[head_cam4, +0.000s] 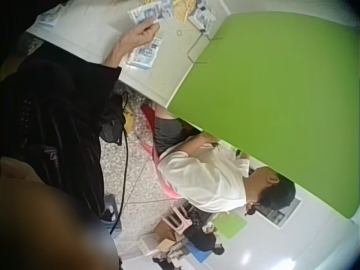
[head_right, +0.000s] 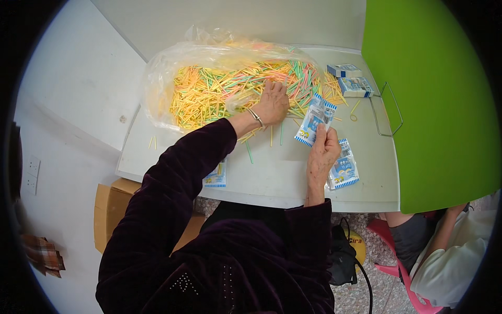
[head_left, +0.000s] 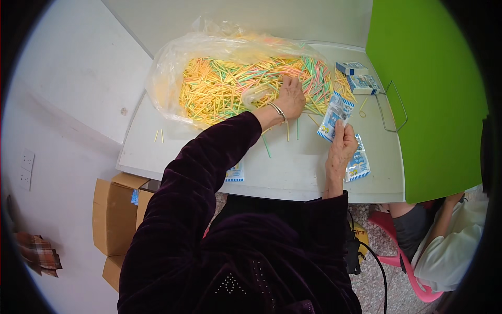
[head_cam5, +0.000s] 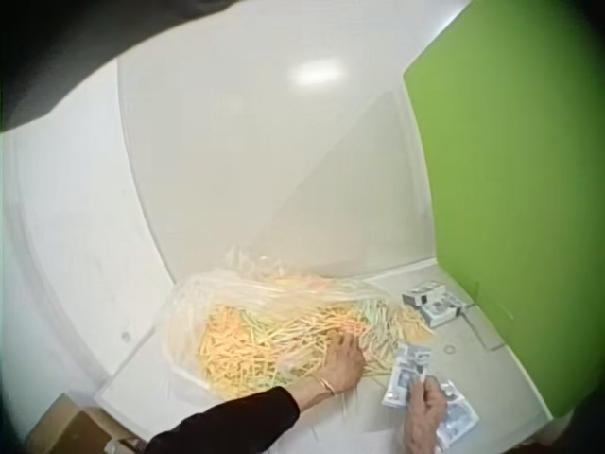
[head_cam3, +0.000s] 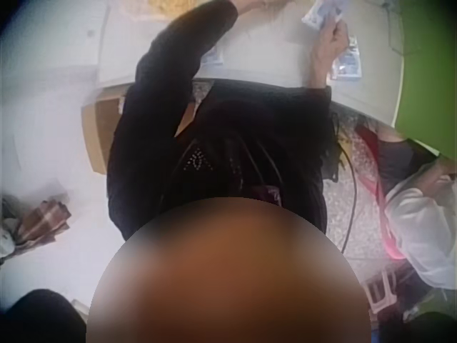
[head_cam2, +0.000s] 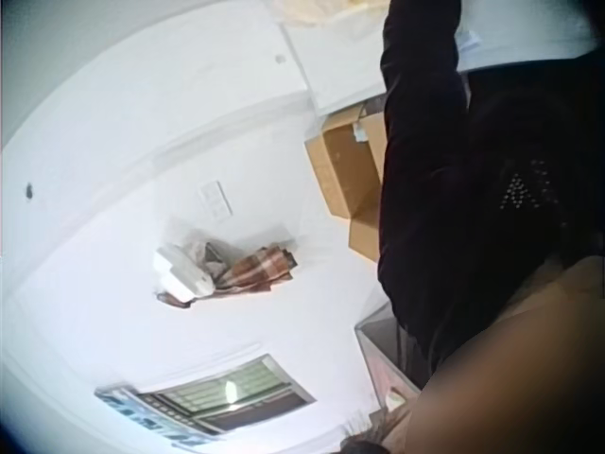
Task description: Packing colorful plastic straws into small plastic packets.
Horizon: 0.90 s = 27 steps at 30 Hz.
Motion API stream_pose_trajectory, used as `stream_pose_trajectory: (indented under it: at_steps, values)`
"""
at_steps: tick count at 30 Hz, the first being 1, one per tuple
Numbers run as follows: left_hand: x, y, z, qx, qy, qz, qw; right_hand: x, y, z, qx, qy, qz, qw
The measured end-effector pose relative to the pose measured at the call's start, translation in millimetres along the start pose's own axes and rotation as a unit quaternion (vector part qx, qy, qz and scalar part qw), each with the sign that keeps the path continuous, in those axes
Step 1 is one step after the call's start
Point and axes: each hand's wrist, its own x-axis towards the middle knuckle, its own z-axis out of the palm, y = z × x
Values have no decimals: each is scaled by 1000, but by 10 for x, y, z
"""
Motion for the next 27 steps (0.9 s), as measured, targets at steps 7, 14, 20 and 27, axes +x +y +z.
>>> stream_pose_trajectory:
  at_steps: [7,14,20,27]
  values:
    - [-39,-126,-79,-131,21,-77,988,25,79,-20,-10,-5,-7,1000]
    - [-105,-630,-180,-757,44,-134,638,-9,54,56,-4,-10,-15,1000]
    - [-272,-698,-458,-941,33,-219,256,-64,-22,573,321,-55,95,941]
    - [-376,-326,-373,-954,129,-210,170,246,234,1205,577,-63,238,779]
